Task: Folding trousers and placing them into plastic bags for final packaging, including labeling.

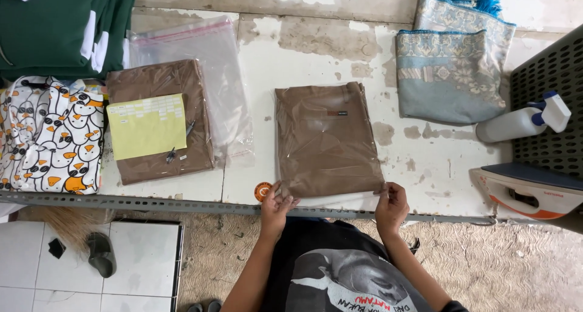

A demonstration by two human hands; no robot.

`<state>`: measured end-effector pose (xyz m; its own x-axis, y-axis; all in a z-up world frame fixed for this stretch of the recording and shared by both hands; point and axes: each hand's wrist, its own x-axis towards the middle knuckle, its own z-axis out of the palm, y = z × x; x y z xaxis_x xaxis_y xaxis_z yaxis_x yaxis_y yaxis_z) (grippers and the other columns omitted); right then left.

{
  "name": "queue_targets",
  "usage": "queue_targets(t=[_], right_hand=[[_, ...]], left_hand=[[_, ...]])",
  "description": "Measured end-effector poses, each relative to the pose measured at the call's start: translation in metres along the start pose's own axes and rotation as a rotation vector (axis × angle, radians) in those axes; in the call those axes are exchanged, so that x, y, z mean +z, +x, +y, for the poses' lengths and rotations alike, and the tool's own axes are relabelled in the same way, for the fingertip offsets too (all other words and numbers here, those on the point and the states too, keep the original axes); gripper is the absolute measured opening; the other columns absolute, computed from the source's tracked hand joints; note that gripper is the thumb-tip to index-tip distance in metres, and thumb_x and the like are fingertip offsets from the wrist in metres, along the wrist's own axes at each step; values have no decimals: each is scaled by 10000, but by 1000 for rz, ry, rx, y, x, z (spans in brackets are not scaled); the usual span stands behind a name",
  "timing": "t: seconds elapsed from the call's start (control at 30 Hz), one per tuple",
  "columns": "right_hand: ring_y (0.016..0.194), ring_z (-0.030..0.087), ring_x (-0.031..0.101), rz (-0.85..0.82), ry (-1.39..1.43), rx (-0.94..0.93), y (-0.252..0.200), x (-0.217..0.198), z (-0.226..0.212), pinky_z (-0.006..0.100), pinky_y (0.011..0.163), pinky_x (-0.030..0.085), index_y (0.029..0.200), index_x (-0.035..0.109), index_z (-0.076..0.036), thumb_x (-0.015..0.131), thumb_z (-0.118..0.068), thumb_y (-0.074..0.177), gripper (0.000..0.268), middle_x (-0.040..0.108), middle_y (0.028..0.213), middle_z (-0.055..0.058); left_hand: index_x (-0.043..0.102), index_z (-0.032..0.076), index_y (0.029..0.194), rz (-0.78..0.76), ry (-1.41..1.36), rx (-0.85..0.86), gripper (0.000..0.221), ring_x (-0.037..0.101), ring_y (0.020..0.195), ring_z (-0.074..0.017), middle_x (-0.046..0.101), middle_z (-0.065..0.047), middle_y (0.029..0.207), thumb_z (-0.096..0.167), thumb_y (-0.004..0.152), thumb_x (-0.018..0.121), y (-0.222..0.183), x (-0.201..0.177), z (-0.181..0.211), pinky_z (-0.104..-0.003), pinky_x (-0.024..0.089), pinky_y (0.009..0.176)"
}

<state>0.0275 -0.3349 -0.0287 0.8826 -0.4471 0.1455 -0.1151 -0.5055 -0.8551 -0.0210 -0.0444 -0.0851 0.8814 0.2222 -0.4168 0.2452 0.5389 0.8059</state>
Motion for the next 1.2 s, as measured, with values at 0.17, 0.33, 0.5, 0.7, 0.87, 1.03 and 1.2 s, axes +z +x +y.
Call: queue_targets(t=[0.17, 0.33, 0.5, 0.7, 0.87, 1.03, 1.2], right_hand=[[786, 313, 710, -192, -233, 69, -13, -12, 36, 475, 705, 543, 1254, 598, -98, 585, -81, 1025, 230, 735, 923, 127], [888, 401, 695, -330, -360, 71, -7, -7, 50, 582, 750, 529, 1400, 512, -115, 571, -156, 960, 445, 737, 996, 110], [940, 291, 693, -166, -238, -341, 20, 6, 46, 421, 732, 562, 1298, 634, -31, 560, -30, 976, 330, 711, 1098, 134], [784, 336, 678, -476, -495, -252, -1, 0, 80, 496, 609, 560, 1538, 386, -133, 540, -66, 893, 666, 704, 954, 108], [619, 263, 596, -379, -568, -484, -7, -11, 82, 443, 481, 521, 1498, 491, -152, 573, -74, 875, 633, 650, 778, 43], [523, 178, 584, -606, -862, -548, -15, -48, 71, 337, 359, 480, 1623, 236, -233, 597, -238, 896, 812, 662, 765, -15], [823, 220, 767, -643, -703, -14, 10, -67, 42, 325, 508, 647, 1570, 335, -165, 497, -326, 954, 656, 742, 1097, 64]], left_hand=[[460, 29, 1403, 148, 320, -79, 504, 777, 771, -273, 751, -187, 971, 37, 934, 645, -18, 17, -7, -370, 636, 729], [479, 111, 1329, 72, 863, 77, 393, 786, 607, -162, 787, -42, 847, 280, 979, 534, -16, 15, 8, -319, 593, 658], [374, 138, 1552, 234, 1038, 499, 571, 627, 538, -240, 694, -62, 705, 277, 1016, 510, 6, 31, 28, -378, 440, 457], [192, 233, 1619, 215, 1371, 95, 731, 635, 519, -262, 705, -28, 720, 355, 976, 519, 2, 7, 13, -405, 437, 434], [474, 109, 1464, 181, 1704, 374, 570, 638, 496, -336, 647, -88, 630, 402, 975, 470, 2, -15, -20, -485, 465, 430], [322, 9, 1543, 12, 1849, 306, 606, 607, 419, -356, 624, -95, 493, 300, 1018, 408, -27, -24, 1, -514, 438, 406], [687, 103, 1259, -70, 1583, 539, 603, 614, 564, -268, 632, -42, 627, 464, 783, 608, -62, -26, 56, -414, 474, 473]])
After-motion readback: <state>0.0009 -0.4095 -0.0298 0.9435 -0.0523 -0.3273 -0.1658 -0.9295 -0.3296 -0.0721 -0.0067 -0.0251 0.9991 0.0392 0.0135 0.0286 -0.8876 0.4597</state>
